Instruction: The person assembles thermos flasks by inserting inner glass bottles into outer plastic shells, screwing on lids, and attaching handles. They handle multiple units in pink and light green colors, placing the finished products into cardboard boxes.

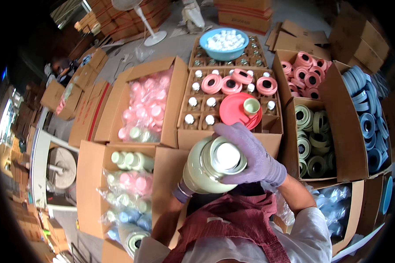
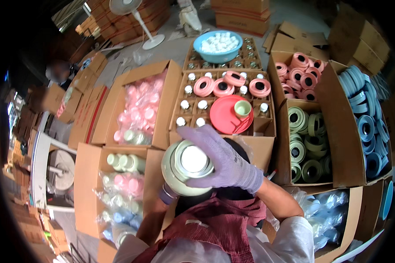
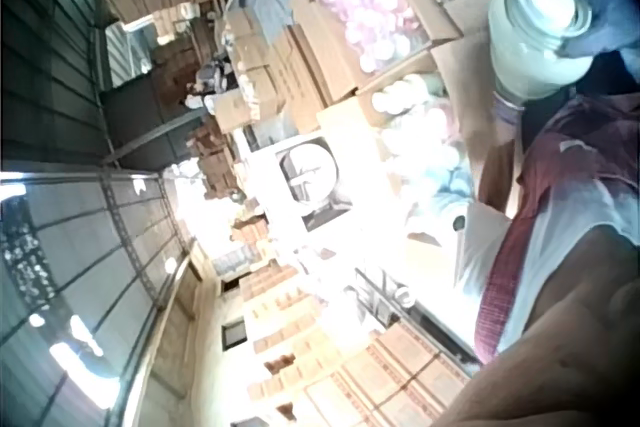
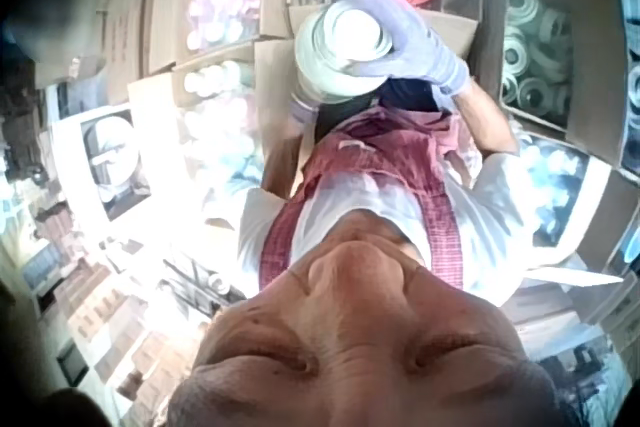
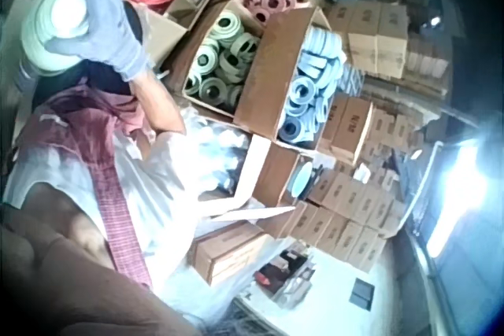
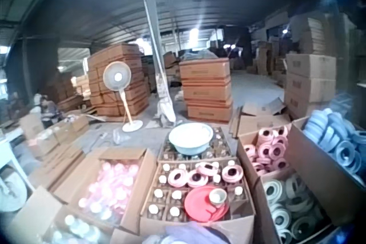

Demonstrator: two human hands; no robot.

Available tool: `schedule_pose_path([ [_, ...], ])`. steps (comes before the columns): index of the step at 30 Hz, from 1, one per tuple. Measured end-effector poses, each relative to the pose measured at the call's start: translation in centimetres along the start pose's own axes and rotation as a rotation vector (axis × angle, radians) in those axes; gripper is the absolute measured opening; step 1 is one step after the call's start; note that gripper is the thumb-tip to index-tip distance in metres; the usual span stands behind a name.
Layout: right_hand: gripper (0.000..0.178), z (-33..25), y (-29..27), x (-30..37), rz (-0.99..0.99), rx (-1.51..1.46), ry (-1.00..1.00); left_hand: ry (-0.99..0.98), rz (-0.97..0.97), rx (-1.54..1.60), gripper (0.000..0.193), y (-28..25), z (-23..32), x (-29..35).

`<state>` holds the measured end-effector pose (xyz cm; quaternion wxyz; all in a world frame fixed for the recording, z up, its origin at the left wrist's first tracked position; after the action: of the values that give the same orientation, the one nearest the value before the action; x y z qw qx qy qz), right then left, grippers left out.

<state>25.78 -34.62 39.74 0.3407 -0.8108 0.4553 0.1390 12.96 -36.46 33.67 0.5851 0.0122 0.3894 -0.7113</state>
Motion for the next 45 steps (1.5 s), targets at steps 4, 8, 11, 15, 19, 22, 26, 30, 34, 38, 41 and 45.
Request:
schedule_pose_path([
  [4, 0.079, -0.2, -4.0, -1.3, 0.314, 0.278, 0.002, -0.053, 0.151, -0.02, 0.072, 1.4, -3.8, -1.2],
  [8, 0.069, 2.6, -4.9, -1.5, 0.493, 0.233, 0.094, -0.098, 0.185, -0.066, 0.071, 2.5, -8.4, -0.4],
  [11, 0.065, 5.0, -4.0, -2.2, 0.49, 0.099, 0.171, -0.153, 0.151, -0.074, 0.07, 4.7, -13.0, 2.7],
  [15, 0.066, 6.0, -3.4, -3.6, 0.345, 0.09, 0.188, -0.162, 0.096, -0.051, 0.07, 6.3, -15.2, 4.0],
  [19, 0.07, 5.5, -2.9, -5.0, 0.224, 0.079, 0.13, -0.164, 0.055, -0.03, 0.069, 6.6, -16.0, 4.0],
  [22, 0.07, 5.7, -2.5, -6.2, 0.157, 0.033, 0.095, -0.164, 0.041, -0.02, 0.069, 6.7, -16.1, 4.0],
  [26, 0.069, 6.8, -2.3, -7.7, 0.046, -0.075, 0.089, -0.163, 0.04, 0.0, 0.069, 7.4, -16.2, 4.0],
  [30, 0.07, 7.1, -1.6, -8.0, -0.023, -0.205, 0.024, -0.162, 0.04, 0.0, 0.068, 7.4, -16.3, 4.2],
  [34, 0.076, 7.8, -2.2, -6.7, 0.052, -0.282, 0.142, -0.168, 0.058, -0.008, 0.068, 7.8, -16.6, 4.0],
  [38, 0.091, 7.0, -3.1, -3.8, 0.289, -0.216, 0.17, -0.179, 0.091, -0.036, 0.067, 8.4, -16.0, 4.3],
  [41, 0.081, 7.2, -2.8, -2.5, 0.495, -0.129, 0.319, -0.2, 0.114, -0.052, 0.067, 8.5, -15.7, 4.9],
  [45, 0.065, 6.4, -2.8, -3.4, 0.456, 0.049, 0.306, -0.219, 0.129, -0.058, 0.067, 7.6, -15.7, 6.3],
])
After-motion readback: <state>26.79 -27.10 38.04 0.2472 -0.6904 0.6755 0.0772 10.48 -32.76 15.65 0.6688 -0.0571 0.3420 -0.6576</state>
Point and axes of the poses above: each hand's wrist, its own x-axis away from the middle knuckle, its own y-axis out of the palm, z = x × y, the point moved 8 cm from there along -x, towards the middle knuckle, and after that the axes turned 2 degrees about -y, right-handed, at the moved point
